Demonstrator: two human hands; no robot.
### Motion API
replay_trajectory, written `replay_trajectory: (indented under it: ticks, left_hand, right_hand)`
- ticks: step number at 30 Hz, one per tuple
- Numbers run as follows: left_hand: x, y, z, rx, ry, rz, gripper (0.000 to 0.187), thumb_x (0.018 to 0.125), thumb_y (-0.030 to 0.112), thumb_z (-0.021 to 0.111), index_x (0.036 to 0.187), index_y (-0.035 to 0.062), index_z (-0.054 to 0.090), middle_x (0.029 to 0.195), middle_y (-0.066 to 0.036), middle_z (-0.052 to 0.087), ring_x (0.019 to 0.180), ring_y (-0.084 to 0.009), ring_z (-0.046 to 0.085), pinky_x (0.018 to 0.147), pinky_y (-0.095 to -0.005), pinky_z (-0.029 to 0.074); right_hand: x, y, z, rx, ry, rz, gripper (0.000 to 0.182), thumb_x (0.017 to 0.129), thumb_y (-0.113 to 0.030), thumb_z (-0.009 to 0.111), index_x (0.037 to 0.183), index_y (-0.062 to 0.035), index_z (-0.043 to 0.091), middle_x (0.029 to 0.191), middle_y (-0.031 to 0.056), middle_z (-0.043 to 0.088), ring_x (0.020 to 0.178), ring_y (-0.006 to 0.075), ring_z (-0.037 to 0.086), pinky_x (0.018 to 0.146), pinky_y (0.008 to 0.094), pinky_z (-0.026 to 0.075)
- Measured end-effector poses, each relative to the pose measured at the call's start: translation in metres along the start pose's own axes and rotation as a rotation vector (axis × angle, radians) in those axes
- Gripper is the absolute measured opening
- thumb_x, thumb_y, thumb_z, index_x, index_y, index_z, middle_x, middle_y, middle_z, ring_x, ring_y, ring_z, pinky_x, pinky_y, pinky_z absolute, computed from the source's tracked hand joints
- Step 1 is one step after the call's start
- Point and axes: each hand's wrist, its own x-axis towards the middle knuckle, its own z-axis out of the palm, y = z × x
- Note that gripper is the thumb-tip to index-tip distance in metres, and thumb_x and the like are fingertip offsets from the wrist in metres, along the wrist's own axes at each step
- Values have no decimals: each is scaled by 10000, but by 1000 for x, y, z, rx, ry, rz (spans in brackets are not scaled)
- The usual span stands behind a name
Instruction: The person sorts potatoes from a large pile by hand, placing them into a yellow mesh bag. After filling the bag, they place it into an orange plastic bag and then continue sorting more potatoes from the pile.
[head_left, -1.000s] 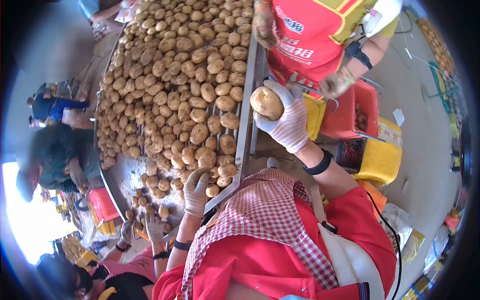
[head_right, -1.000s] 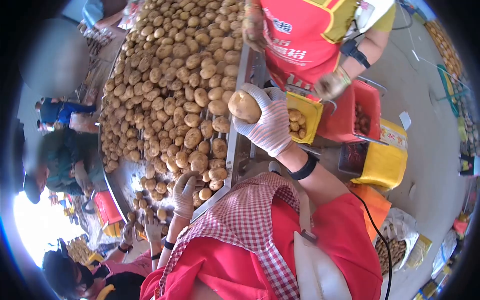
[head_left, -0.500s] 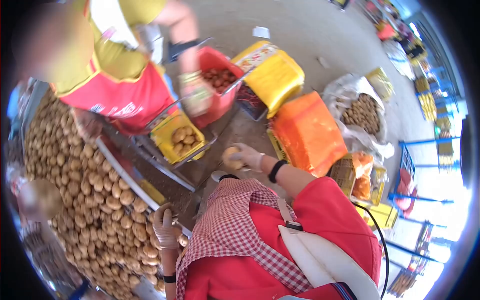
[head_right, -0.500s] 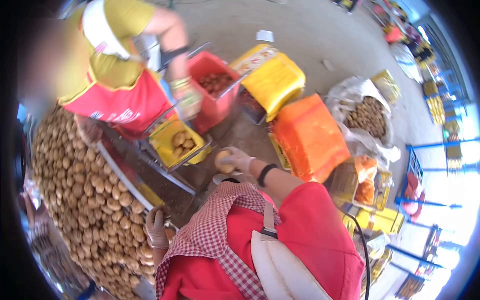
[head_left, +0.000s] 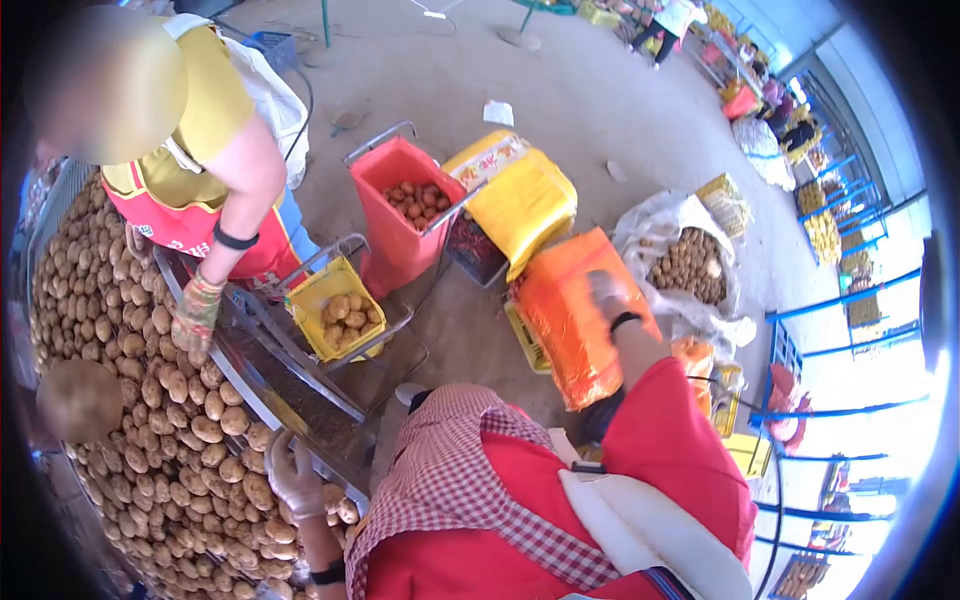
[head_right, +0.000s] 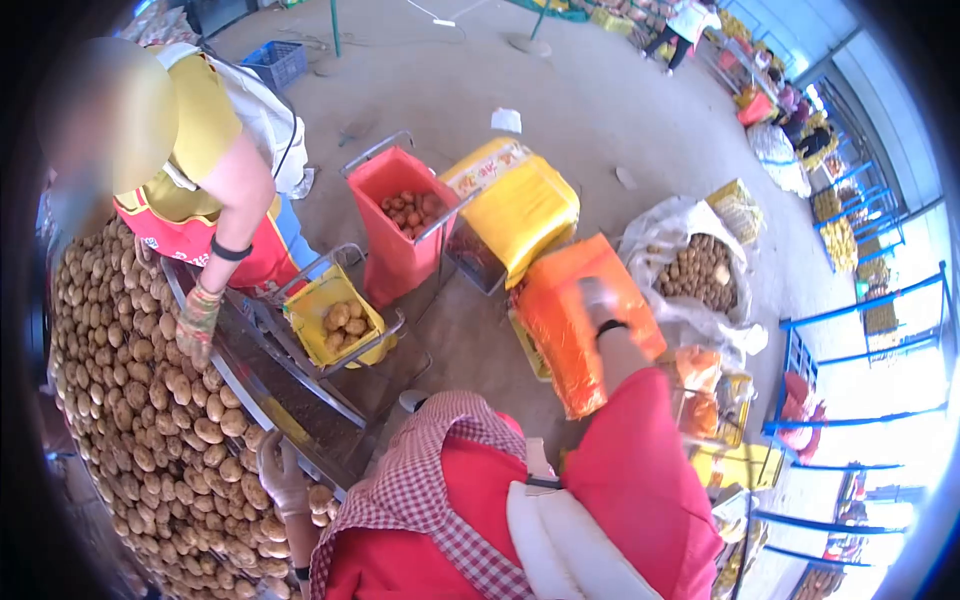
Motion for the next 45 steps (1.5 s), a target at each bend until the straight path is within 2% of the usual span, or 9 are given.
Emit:
replay_trajectory:
  ticks: [3,6,8,17,24,28,32,41,45]
  left_hand:
    - [-28,-27,-5,88,42,-57,296,818,152,674,1079,13,683,1227,-198,613,1145,-350,563,970,-434,451]
    - [-71,-1,-25,172,-211,-312,467,735,247,729,1183,129,679,1419,-176,499,1303,-398,451,1072,-490,368]
    - [-128,-52,6,86,8,-284,490,724,251,741,1207,201,672,1488,-168,426,1356,-406,388,1102,-521,323]
    - [-208,-4,-18,425,271,-526,433,803,353,693,1227,277,647,1438,-97,477,1319,-382,414,1112,-561,284]
    - [-339,-64,-30,492,711,-1068,467,806,209,707,1236,67,591,1252,-185,584,1188,-386,509,1032,-492,390]
    - [-297,-63,-86,449,801,-913,395,817,181,688,1187,57,624,1263,-180,584,1196,-385,510,1031,-475,394]
    - [-223,-82,-108,227,587,-695,462,838,226,656,1271,78,594,1354,-187,532,1249,-401,480,1075,-477,372]
    - [-154,-106,-112,245,79,-878,316,870,332,634,1153,193,660,1178,-132,595,1112,-359,547,950,-451,453]
    - [-217,-95,-104,206,303,-860,249,869,309,637,1035,127,665,1082,-166,618,1031,-370,572,859,-445,497]
  right_hand:
    - [-68,-177,-256,1267,48,-60,326,859,-280,663,1103,-65,675,1097,160,685,1010,315,661,881,408,517]
    - [-101,-279,-373,1001,308,-1052,329,859,-281,682,1101,-60,652,1052,189,663,1001,357,630,882,447,498]
    - [-134,-325,-436,913,405,-1454,333,840,-269,695,1102,-69,647,1037,176,658,981,356,625,882,461,493]
    - [-259,-455,-428,512,353,-2080,820,613,-513,820,1351,-268,559,1450,130,415,1263,391,432,1072,532,349]
    - [-327,-503,-406,203,409,-1954,679,679,-367,818,1313,-406,577,1500,132,342,1147,370,503,981,517,401]
    - [-335,-542,-433,900,296,-1980,580,791,-253,772,1331,-177,573,1434,180,431,1190,362,521,1053,445,418]
    - [-301,-558,-450,1288,132,-1545,415,899,-224,672,1278,-83,579,1294,168,565,1162,346,547,1022,438,427]
    - [-304,-550,-425,482,463,-1739,647,785,-256,738,1382,-167,504,1334,147,541,1234,351,475,1074,465,324]
    - [-286,-554,-440,482,434,-1803,632,785,-254,730,1374,-167,516,1348,146,522,1243,357,466,1076,467,325]
